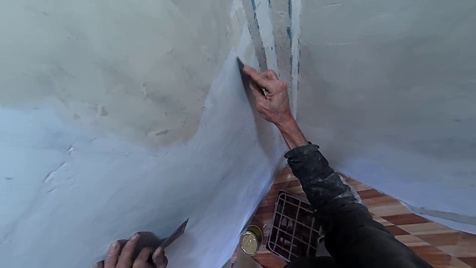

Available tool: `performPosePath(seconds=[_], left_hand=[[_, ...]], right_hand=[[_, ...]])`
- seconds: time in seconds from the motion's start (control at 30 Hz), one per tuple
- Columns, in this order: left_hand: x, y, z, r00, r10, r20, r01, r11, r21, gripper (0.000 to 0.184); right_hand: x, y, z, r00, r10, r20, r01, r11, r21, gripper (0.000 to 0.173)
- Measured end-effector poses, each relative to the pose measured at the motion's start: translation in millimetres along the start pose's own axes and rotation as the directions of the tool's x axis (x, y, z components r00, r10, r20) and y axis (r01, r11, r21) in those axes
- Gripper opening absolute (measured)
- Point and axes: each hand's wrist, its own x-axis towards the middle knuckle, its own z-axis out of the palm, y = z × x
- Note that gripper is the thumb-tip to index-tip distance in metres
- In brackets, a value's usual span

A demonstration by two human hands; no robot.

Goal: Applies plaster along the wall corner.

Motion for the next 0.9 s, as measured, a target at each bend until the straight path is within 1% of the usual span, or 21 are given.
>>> performPosePath(seconds=[0.03,0.1,0.17,0.27,0.33,0.4,0.47,0.53,0.57,0.63,0.7,0.8,0.83,0.9], left_hand=[[0,-1,0,1.000,0.007,-0.002,-0.007,1.000,0.005,0.033],[-1,-2,1,1.000,0.019,-0.007,-0.019,1.000,0.008,0.032],[-2,-4,2,1.000,0.027,-0.016,-0.027,1.000,0.003,0.032],[-3,-4,2,1.000,0.024,-0.018,-0.024,1.000,0.006,0.032],[-2,-4,2,0.999,0.029,-0.022,-0.029,1.000,0.009,0.033],[-2,-4,2,0.999,0.034,-0.024,-0.034,0.999,0.005,0.033],[-2,-3,2,0.999,0.029,-0.019,-0.029,1.000,0.001,0.033],[-1,-2,2,1.000,0.017,-0.018,-0.017,1.000,0.006,0.033],[1,-1,2,1.000,0.015,-0.017,-0.014,1.000,0.013,0.033],[3,-1,4,0.999,0.017,-0.027,-0.017,1.000,0.024,0.033],[1,-1,3,0.999,0.023,-0.035,-0.023,1.000,0.018,0.034],[1,-4,3,0.999,0.035,-0.041,-0.035,0.999,0.016,0.034],[1,-4,3,0.998,0.038,-0.039,-0.038,0.999,0.014,0.035],[1,-3,4,0.999,0.035,-0.034,-0.035,0.999,0.011,0.035]], right_hand=[[-5,0,-6,0.999,-0.014,0.043,0.013,0.999,0.042,0.033],[-19,-6,-20,0.995,0.037,0.088,-0.049,0.990,0.132,0.032],[-28,-12,-29,0.987,0.156,0.049,-0.162,0.969,0.184,0.030],[-17,-2,-15,0.972,0.223,-0.073,-0.207,0.960,0.187,0.032],[-11,-6,-6,0.971,0.203,-0.125,-0.192,0.977,0.096,0.033],[-8,-8,6,0.977,0.127,-0.171,-0.137,0.990,-0.046,0.034],[-9,-8,21,0.977,0.049,-0.206,-0.081,0.985,-0.150,0.037],[-18,-19,30,0.982,0.039,-0.185,-0.077,0.976,-0.201,0.040],[-27,-32,28,0.990,0.064,-0.125,-0.089,0.973,-0.214,0.044],[-48,-47,21,0.998,0.024,-0.065,-0.037,0.977,-0.208,0.050],[-61,-51,10,1.000,-0.007,-0.017,0.004,0.987,-0.159,0.048],[-60,-42,-20,0.997,0.060,0.056,-0.059,0.998,-0.023,0.037],[-53,-33,-25,0.995,0.093,0.034,-0.093,0.996,-0.008,0.034],[-22,-9,-20,0.984,0.147,-0.103,-0.151,0.988,-0.039,0.033]])
